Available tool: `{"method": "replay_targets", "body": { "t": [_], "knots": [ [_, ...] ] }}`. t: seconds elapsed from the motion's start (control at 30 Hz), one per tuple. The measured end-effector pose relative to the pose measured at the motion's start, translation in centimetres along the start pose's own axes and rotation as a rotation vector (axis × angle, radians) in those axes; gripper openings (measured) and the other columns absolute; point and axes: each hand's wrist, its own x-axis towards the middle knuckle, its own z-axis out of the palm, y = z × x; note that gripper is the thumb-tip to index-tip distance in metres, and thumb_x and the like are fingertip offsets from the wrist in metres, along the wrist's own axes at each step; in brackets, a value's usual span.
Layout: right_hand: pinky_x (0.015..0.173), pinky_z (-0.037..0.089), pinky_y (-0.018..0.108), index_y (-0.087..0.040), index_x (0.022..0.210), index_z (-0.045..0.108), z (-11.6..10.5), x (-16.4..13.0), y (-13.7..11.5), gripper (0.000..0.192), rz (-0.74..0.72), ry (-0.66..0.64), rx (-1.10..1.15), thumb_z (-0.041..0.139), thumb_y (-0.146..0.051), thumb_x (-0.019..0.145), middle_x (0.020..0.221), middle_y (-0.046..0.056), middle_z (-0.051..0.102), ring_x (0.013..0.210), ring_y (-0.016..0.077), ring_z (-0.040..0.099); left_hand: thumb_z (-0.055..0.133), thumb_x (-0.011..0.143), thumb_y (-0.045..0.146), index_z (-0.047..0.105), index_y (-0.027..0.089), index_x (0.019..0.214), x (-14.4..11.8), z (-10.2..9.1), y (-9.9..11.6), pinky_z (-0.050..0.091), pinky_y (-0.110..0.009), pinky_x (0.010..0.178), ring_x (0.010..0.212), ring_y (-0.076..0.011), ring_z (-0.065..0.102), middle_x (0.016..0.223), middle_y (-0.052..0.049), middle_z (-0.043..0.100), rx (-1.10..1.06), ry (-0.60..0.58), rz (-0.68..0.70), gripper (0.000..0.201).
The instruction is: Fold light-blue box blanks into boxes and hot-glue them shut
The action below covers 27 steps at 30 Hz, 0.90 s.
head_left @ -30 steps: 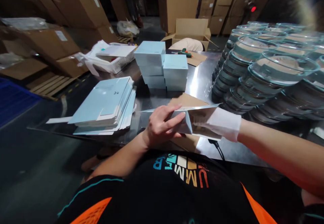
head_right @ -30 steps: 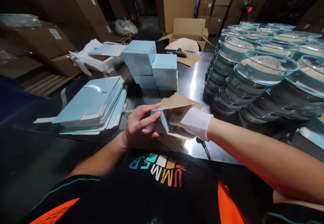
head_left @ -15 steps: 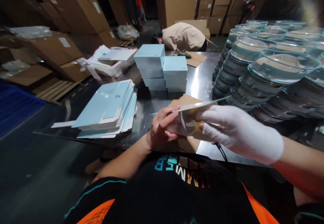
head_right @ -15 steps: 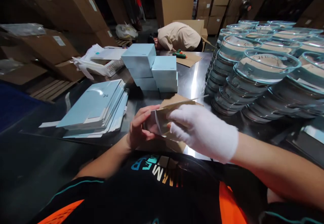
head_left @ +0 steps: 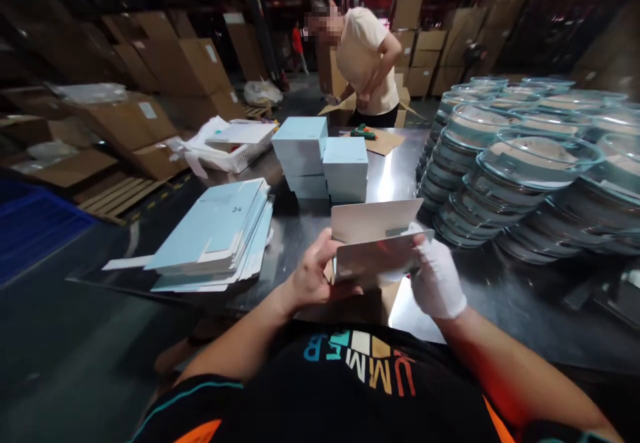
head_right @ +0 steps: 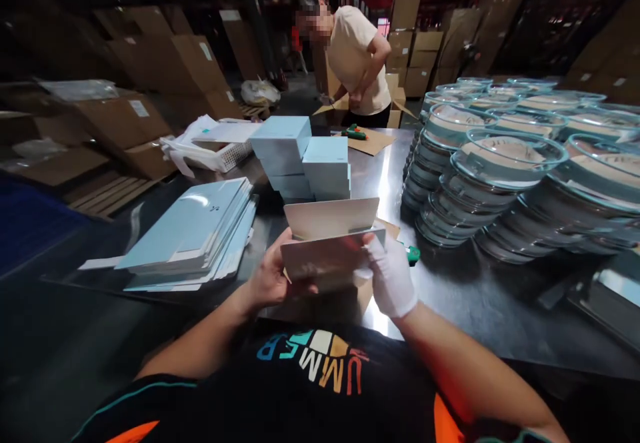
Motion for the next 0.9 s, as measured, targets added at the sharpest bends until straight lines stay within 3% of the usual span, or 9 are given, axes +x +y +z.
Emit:
{"method": "replay_targets", "body": {
  "t": [0.07,0.17,0.27,0.33,0.4,0.5,0.6,0.73,0.9],
  "knots": [
    [0.074,0.061,0.035,-0.024,0.1,0.066,1.5,0.4,-0.5,0.04,-0.034,0.15,-0.031,0.076,-0.06,0.087,0.094,0.005,0.073,0.086,0.0236,0.07,0.091,0.088,0.053,0.063,0.025,0.143,-0.2,0.2,0.2,0.065,-0.04,0.092,0.112,-0.0289,0.073,0.128,-0.012,0.068,-0.003,0.12,-0.048,0.069],
    [0.077,0.058,0.031,-0.027,0.112,0.059,3.2,0.9,-1.0,0.041,-0.137,0.313,-0.025,0.075,-0.036,0.075,0.105,0.004,0.071,0.092,0.0207,0.068,0.089,0.091,0.055,0.036,0.033,0.168,-0.8,0.6,-0.2,0.063,-0.044,0.099,0.128,-0.0318,0.07,0.158,-0.02,0.053,-0.018,0.271,-0.023,0.096],
    [0.071,0.056,0.029,-0.028,0.108,0.052,3.1,1.6,-1.1,0.041,-0.101,0.236,0.102,0.072,-0.033,0.073,0.102,0.002,0.07,0.084,0.019,0.067,0.084,0.094,0.059,0.061,0.03,0.151,-1.1,0.3,-0.9,0.062,-0.045,0.097,0.123,-0.0315,0.069,0.143,-0.016,0.062,-0.009,0.193,0.041,0.068],
    [0.075,0.059,0.033,-0.028,0.106,0.05,1.4,2.2,-0.7,0.037,-0.075,0.16,0.134,0.071,-0.04,0.079,0.114,0.006,0.074,0.088,0.0206,0.071,0.084,0.092,0.064,0.074,0.024,0.128,-1.1,-0.2,-1.1,0.062,-0.043,0.093,0.112,-0.0294,0.069,0.121,-0.012,0.067,-0.009,0.189,0.003,0.054],
    [0.084,0.061,0.039,-0.026,0.105,0.055,-1.5,2.8,0.3,0.034,-0.088,0.155,-0.068,0.07,-0.049,0.085,0.121,0.012,0.075,0.096,0.025,0.074,0.085,0.088,0.068,0.077,0.022,0.118,-0.9,-0.9,-1.2,0.062,-0.04,0.089,0.106,-0.0271,0.069,0.112,-0.009,0.067,-0.001,0.27,-0.102,0.055],
    [0.083,0.059,0.044,-0.024,0.09,0.066,-6.2,3.1,3.5,0.029,-0.035,0.194,-0.627,0.08,-0.045,0.075,0.096,0.013,0.075,0.09,0.0309,0.074,0.086,0.086,0.071,0.078,0.024,0.114,-0.4,-1.8,-1.1,0.06,-0.036,0.089,0.104,-0.0246,0.07,0.114,-0.007,0.067,-0.003,0.409,-0.211,0.056],
    [0.073,0.058,0.044,-0.025,0.084,0.07,-9.1,2.4,7.9,0.03,0.047,0.052,-0.736,0.088,-0.03,0.06,0.078,0.009,0.073,0.076,0.0323,0.074,0.086,0.085,0.073,0.079,0.025,0.116,0.0,-2.2,-0.9,0.058,-0.034,0.094,0.107,-0.024,0.07,0.117,-0.006,0.068,-0.004,0.466,-0.253,0.057],
    [0.071,0.061,0.045,-0.025,0.097,0.074,-10.0,1.4,11.7,0.04,0.072,0.123,-0.591,0.086,-0.028,0.058,0.08,0.009,0.077,0.076,0.0335,0.075,0.081,0.085,0.08,0.08,0.023,0.115,0.6,-2.2,-0.4,0.056,-0.034,0.095,0.112,-0.0264,0.071,0.118,-0.008,0.072,0.025,0.508,-0.326,0.064],
    [0.088,0.065,0.053,-0.016,0.134,0.068,-9.6,0.3,10.8,0.073,0.044,0.37,-0.545,0.079,-0.039,0.065,0.107,0.014,0.08,0.093,0.0355,0.077,0.079,0.085,0.082,0.081,0.022,0.112,1.6,-1.9,0.5,0.056,-0.032,0.086,0.102,-0.025,0.072,0.11,-0.007,0.074,-0.052,0.501,-0.388,0.067]
  ]
}}
